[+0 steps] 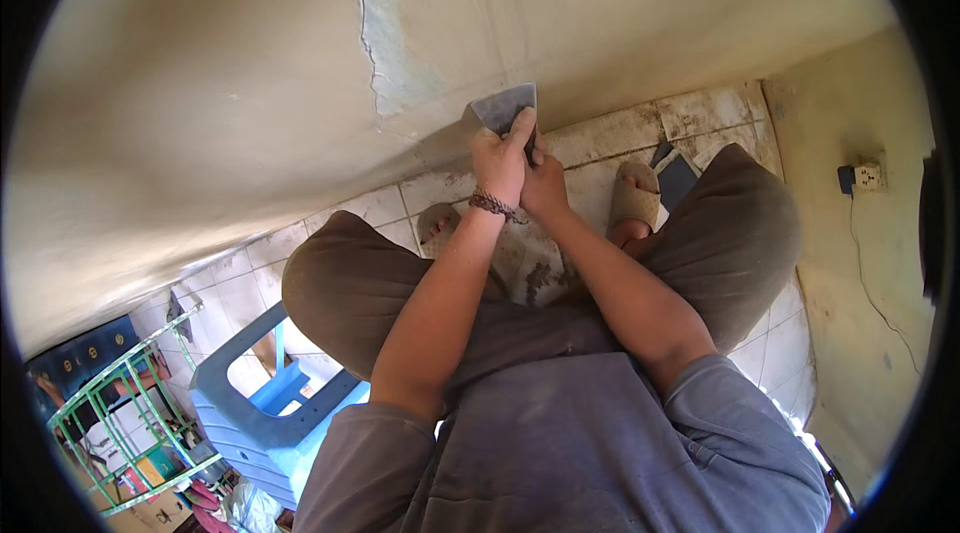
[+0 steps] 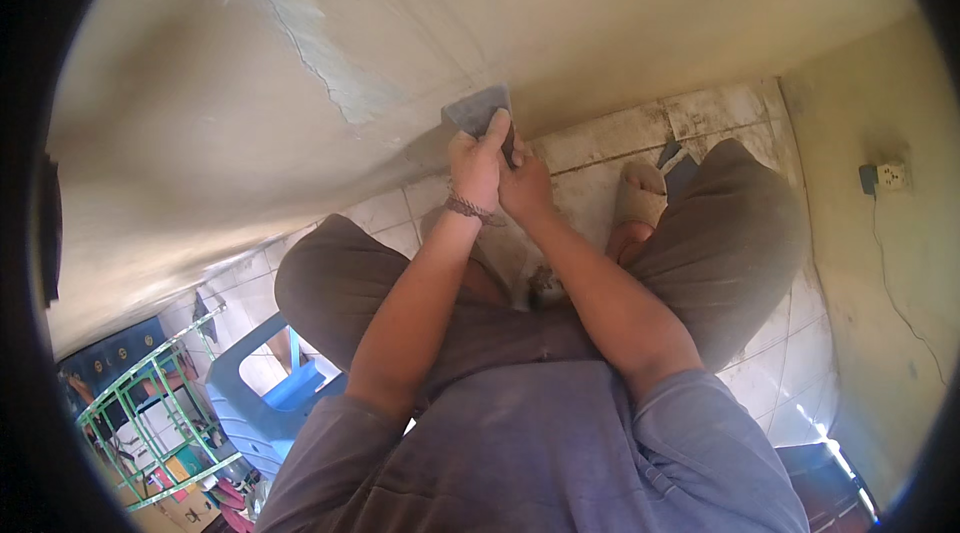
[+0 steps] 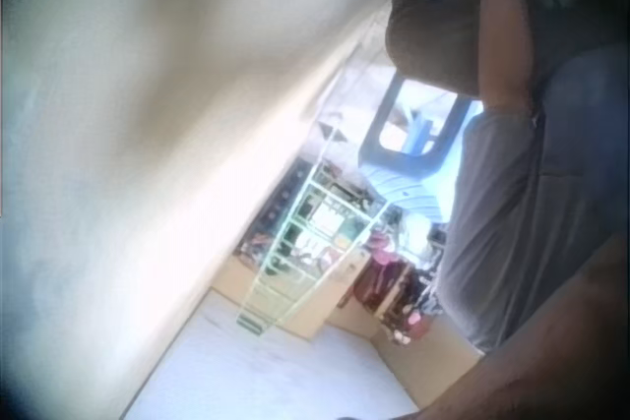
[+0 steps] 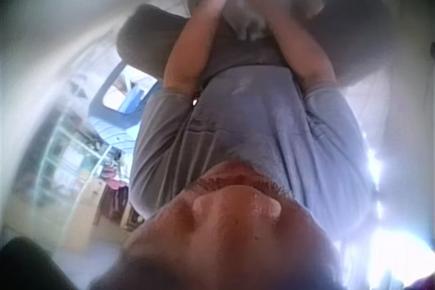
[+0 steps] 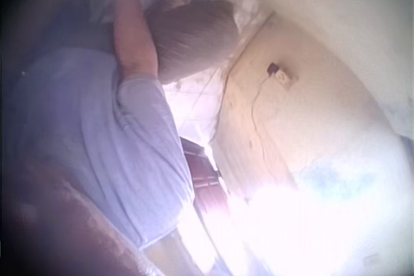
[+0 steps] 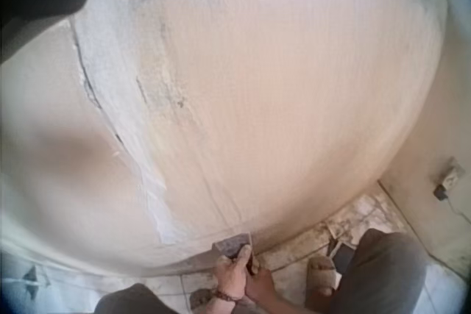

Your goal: The person sits on the floor and uses a putty knife to scrape and smooth a crack in the ceiling. They repeatedly apply and smooth material along the crack line, working from one section to another.

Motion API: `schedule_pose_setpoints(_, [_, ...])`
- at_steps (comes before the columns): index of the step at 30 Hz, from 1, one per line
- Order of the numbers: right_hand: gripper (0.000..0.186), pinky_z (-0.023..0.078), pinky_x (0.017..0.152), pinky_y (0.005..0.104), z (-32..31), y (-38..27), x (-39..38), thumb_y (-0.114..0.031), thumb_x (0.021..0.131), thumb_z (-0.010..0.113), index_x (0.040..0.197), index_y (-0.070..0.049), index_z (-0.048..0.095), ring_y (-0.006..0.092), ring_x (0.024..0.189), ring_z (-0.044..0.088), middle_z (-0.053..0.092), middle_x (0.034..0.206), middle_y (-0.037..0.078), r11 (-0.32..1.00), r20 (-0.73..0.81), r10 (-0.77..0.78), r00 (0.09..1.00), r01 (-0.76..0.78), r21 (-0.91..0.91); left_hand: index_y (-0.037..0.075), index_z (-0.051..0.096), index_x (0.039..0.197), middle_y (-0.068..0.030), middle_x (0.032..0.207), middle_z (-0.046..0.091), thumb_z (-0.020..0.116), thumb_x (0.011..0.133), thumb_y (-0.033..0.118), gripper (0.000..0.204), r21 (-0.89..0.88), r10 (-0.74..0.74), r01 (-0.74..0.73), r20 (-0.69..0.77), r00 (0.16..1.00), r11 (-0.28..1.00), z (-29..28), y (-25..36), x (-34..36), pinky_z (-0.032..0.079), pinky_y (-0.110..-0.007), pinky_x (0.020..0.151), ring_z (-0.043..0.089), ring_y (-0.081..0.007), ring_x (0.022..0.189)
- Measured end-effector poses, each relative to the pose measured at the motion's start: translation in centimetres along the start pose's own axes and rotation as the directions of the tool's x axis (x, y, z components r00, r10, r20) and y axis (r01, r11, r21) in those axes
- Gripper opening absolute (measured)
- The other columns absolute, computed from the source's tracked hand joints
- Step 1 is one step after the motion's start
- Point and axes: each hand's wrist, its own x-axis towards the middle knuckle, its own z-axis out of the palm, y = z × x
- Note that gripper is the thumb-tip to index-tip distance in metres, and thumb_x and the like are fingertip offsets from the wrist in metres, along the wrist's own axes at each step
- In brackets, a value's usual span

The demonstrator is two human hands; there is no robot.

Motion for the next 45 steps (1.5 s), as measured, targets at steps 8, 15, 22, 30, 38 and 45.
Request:
schedule_pose_setpoints(8, [0.053, 0.05, 0.074, 0.0423, 0.1, -0.9, 0.5, -0.048, 0.088, 0.059, 0.091, 0.004, 0.067, 0.0424, 0.087, 0.065, 0.067, 0.082, 0.026, 0.973, 0.045, 0.19, 0.981, -0.182, -0.145, 0.002, 0.058, 0.084, -0.0068, 0.068, 0.059, 0.064, 0.094, 0.023, 0.024, -0.041, -0.011, 0.011, -0.002, 1.0, 0.999, 0.3, 2.0, -0.1, 0.042, -0.028, 0.05, 0.054, -0.0139, 0.055])
schedule_pose_setpoints(15, [0.055, 0.05, 0.076, 0.044, 1.0, 0.5, 0.9, -0.05, 0.09, 0.056, 0.124, -0.007, 0.059, 0.0382, 0.092, 0.066, 0.066, 0.091, 0.025, 0.996, 0.069, 0.062, 0.996, -0.057, -0.071, 0.002, 0.06, 0.084, -0.0062, 0.067, 0.06, 0.065, 0.093, 0.022, 0.022, -0.023, 0.005, -0.005, -0.011, 1.0, 1.0, 0.3, 3.6, -0.2, 0.042, -0.027, 0.048, 0.054, -0.0135, 0.052])
schedule_pose_setpoints(22, [0.06, 0.051, 0.075, 0.0408, 0.8, -5.2, 0.6, -0.045, 0.089, 0.059, 0.133, -0.005, 0.051, 0.0374, 0.088, 0.068, 0.068, 0.087, 0.023, 0.997, 0.123, 0.01, 0.992, 0.0, -0.075, 0.001, 0.06, 0.075, -0.0049, 0.063, 0.06, 0.067, 0.091, 0.023, 0.028, -0.112, 0.151, -0.153, -0.024, 0.988, 0.982, 0.5, 6.6, -0.6, 0.04, -0.025, 0.045, 0.052, -0.0106, 0.048])
schedule_pose_setpoints(30, [0.061, 0.051, 0.074, 0.0398, 1.2, -0.6, -0.7, -0.052, 0.088, 0.059, 0.092, 0.008, 0.065, 0.0365, 0.082, 0.067, 0.066, 0.081, 0.026, 0.977, 0.106, 0.208, 0.972, -0.203, -0.06, 0.004, 0.059, 0.085, -0.0063, 0.067, 0.06, 0.068, 0.091, 0.027, 0.025, -0.055, -0.038, 0.037, -0.028, 0.999, 0.998, -0.4, 3.9, -0.9, 0.043, -0.027, 0.048, 0.054, -0.0144, 0.053])
schedule_pose_setpoints(38, [0.053, 0.05, 0.069, 0.0416, 2.0, 0.0, 1.2, -0.048, 0.09, 0.06, 0.089, 0.005, 0.064, 0.0375, 0.074, 0.065, 0.064, 0.077, 0.025, 0.999, 0.018, -0.049, 0.999, 0.049, -0.005, 0.001, 0.061, 0.077, -0.0042, 0.065, 0.061, 0.067, 0.092, 0.021, 0.026, -0.157, 0.109, -0.109, -0.005, 0.994, 0.982, 0.5, 5.5, -0.5, 0.04, -0.025, 0.044, 0.053, -0.0099, 0.049])
schedule_pose_setpoints(45, [0.05, 0.05, 0.069, 0.0418, 2.0, 0.5, 1.8, -0.045, 0.09, 0.059, 0.086, 0.005, 0.063, 0.0316, 0.076, 0.067, 0.063, 0.078, 0.026, 0.991, -0.04, -0.129, 0.991, 0.13, 0.025, 0.003, 0.062, 0.075, -0.003, 0.063, 0.06, 0.067, 0.092, 0.023, 0.027, -0.106, 0.097, -0.099, -0.024, 0.995, 0.989, 1.2, 4.6, 0.2, 0.039, -0.024, 0.044, 0.053, -0.0091, 0.05])
